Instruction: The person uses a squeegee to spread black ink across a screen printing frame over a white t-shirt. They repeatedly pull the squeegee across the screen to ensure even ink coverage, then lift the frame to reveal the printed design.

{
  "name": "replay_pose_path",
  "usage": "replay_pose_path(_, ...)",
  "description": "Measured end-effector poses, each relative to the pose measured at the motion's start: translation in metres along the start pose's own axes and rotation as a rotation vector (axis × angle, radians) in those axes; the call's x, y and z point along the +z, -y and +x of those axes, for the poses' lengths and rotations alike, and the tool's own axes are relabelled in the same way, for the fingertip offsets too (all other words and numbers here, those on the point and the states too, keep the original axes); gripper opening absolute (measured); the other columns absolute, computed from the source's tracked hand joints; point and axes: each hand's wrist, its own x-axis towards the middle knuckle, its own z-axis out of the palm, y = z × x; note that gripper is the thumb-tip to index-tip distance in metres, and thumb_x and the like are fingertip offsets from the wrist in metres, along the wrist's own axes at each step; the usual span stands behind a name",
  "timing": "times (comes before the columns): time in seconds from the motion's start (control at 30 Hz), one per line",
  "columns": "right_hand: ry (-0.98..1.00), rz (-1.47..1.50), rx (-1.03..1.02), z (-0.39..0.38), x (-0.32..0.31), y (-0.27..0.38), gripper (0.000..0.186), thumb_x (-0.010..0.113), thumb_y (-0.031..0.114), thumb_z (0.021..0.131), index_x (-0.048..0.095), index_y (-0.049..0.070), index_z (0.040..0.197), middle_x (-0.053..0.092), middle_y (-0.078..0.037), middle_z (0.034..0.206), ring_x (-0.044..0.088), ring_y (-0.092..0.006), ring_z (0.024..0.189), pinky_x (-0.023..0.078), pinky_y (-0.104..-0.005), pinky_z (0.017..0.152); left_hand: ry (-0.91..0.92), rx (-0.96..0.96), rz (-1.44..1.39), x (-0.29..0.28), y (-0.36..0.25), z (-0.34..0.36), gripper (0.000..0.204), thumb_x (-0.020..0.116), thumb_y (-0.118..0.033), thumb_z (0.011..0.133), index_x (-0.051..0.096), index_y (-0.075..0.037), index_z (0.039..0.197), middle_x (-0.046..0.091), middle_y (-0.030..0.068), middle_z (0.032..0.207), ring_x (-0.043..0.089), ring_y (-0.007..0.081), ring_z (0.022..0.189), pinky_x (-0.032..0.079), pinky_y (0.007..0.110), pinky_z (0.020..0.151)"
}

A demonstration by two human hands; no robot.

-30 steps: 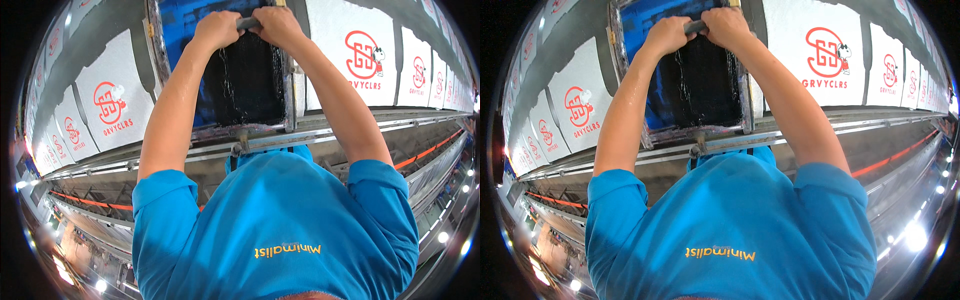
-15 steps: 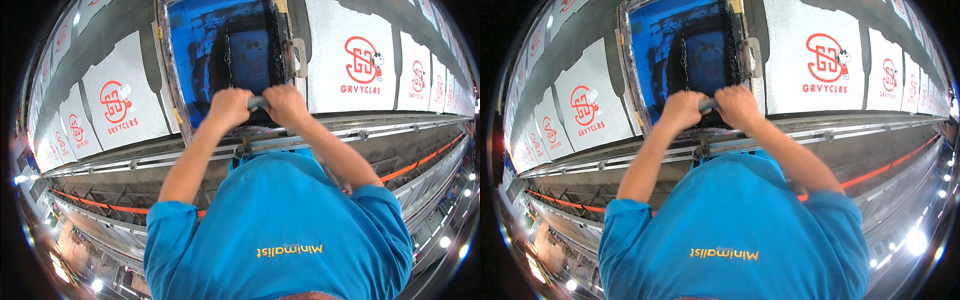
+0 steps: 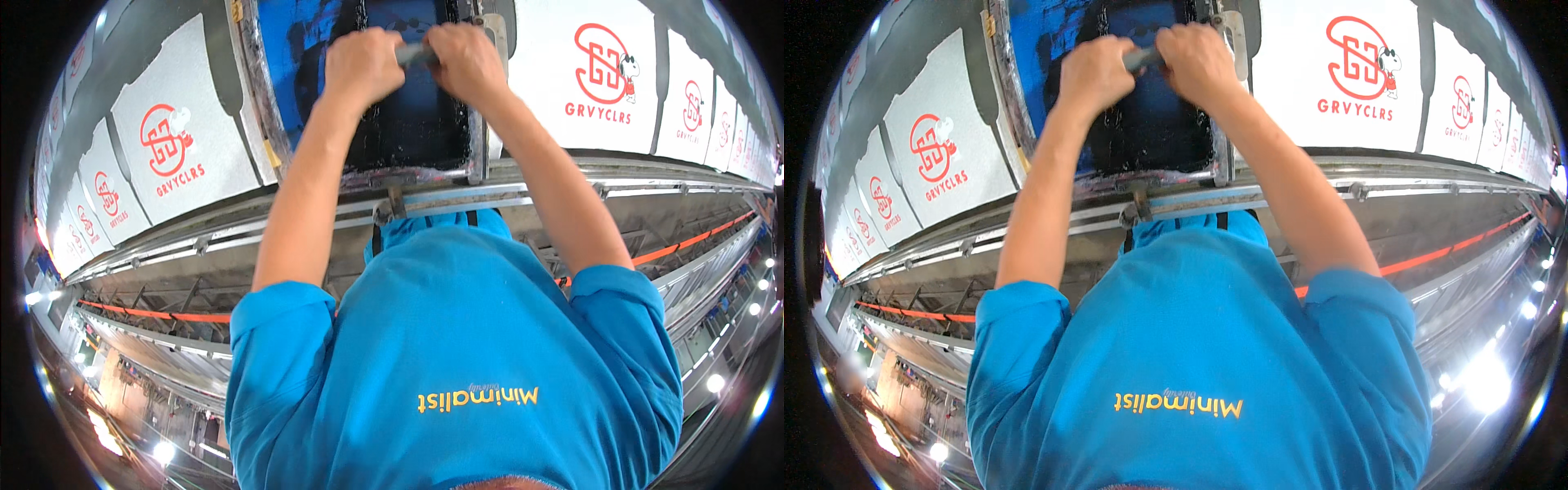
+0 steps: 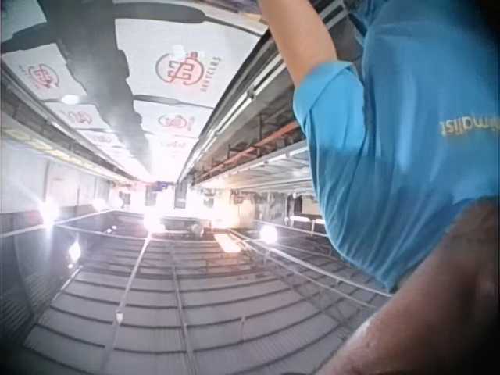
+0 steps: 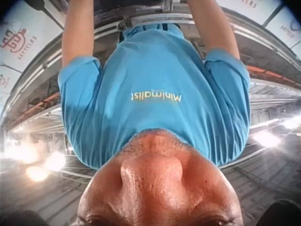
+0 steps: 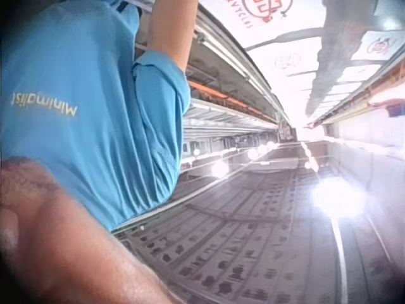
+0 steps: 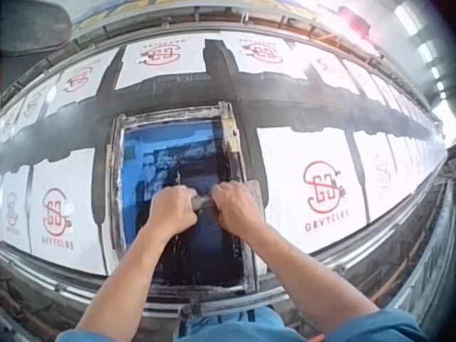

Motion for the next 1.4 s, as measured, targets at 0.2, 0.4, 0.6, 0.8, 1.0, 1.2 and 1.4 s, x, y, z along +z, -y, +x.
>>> replay_pose_path(0.2, 0.096, 0.133, 0.071, -0.102, -0.015, 0.071, 0.036, 0.086, 0.015, 0.074, 0.064, 0.006, 0.100, 0.066, -0.014, 0.097, 0.066, -0.0348, 0.099, 0.052, -0.0467, 0.092, 0.026, 0.061, -0.062, 0.022, -0.030, -0.111, 0.033, 0.073, -0.009, 0.075, 0.082, -0.012, 0.107, 0.076, 0.0093, 0.100, 0.073, 0.0305, 0.097, 0.054, 0.043, 0.088)
replay_pose_path(0.4, -0.344, 0.268, 0.469, -0.050, -0.036, -0.008, 0.045, 0.078, 0.032, 0.097, 0.070, 0.003, 0.131, 0.073, -0.020, 0.117, 0.069, -0.0402, 0.111, 0.053, -0.0470, 0.100, 0.409, -0.098, -0.173, -0.041, -0.025, -0.060, 0.034, 0.083, -0.036, 0.088, 0.081, -0.019, 0.117, 0.080, 0.0155, 0.102, 0.076, 0.0371, 0.099, 0.060, 0.046, 0.088)
replay_pose_path(0.6, -0.408, 0.611, 0.852, -0.016, 0.027, -0.059, 0.044, 0.073, 0.029, 0.102, 0.069, 0.002, 0.136, 0.076, -0.012, 0.106, 0.071, -0.0205, 0.095, 0.057, -0.0375, 0.086, 0.217, 0.035, -0.077, -0.056, 0.007, 0.034, 0.038, 0.083, -0.033, 0.087, 0.080, -0.023, 0.124, 0.080, 0.0150, 0.107, 0.076, 0.0371, 0.104, 0.059, 0.047, 0.093)
replay_pose_path(0.8, -0.399, 0.712, 0.985, -0.012, 0.012, -0.044, 0.039, 0.071, 0.029, 0.100, 0.073, 0.005, 0.130, 0.078, -0.017, 0.122, 0.073, -0.0310, 0.112, 0.055, -0.0414, 0.100, 0.082, 0.099, -0.121, -0.032, 0.016, 0.033, 0.055, 0.070, -0.003, 0.084, 0.071, -0.015, 0.138, 0.072, 0.0177, 0.131, 0.070, 0.0381, 0.120, 0.054, 0.045, 0.104)
replay_pose_path(1.0, -0.432, 0.656, 0.891, -0.013, 0.001, -0.036, 0.043, 0.072, 0.033, 0.098, 0.074, 0.004, 0.130, 0.077, -0.021, 0.121, 0.074, -0.0332, 0.112, 0.055, -0.0421, 0.100, -0.113, 0.181, -0.032, 0.027, -0.028, -0.129, 0.068, 0.067, 0.003, 0.072, 0.069, -0.015, 0.137, 0.066, 0.0142, 0.139, 0.060, 0.0382, 0.132, 0.049, 0.052, 0.105)
replay_pose_path(1.2, -0.562, 0.822, 0.892, 0.016, -0.041, 0.013, 0.036, 0.077, 0.021, 0.102, 0.070, 0.000, 0.131, 0.075, -0.006, 0.098, 0.067, -0.0096, 0.079, 0.054, -0.0235, 0.068, -0.183, 0.174, -0.161, 0.000, -0.043, -0.199, 0.061, 0.068, 0.001, 0.075, 0.070, -0.013, 0.134, 0.066, 0.0099, 0.137, 0.058, 0.0286, 0.136, 0.039, 0.047, 0.114)
replay_pose_path(1.4, -0.616, 1.044, 0.797, 0.072, 0.011, 0.137, 0.032, 0.074, 0.016, 0.103, 0.070, 0.002, 0.131, 0.070, -0.002, 0.085, 0.062, -0.0060, 0.072, 0.054, -0.0238, 0.065, -0.012, 0.037, -0.221, -0.066, 0.071, -0.236, 0.062, 0.077, -0.003, 0.074, 0.072, -0.014, 0.135, 0.070, 0.0075, 0.134, 0.060, 0.0289, 0.134, 0.039, 0.048, 0.116)
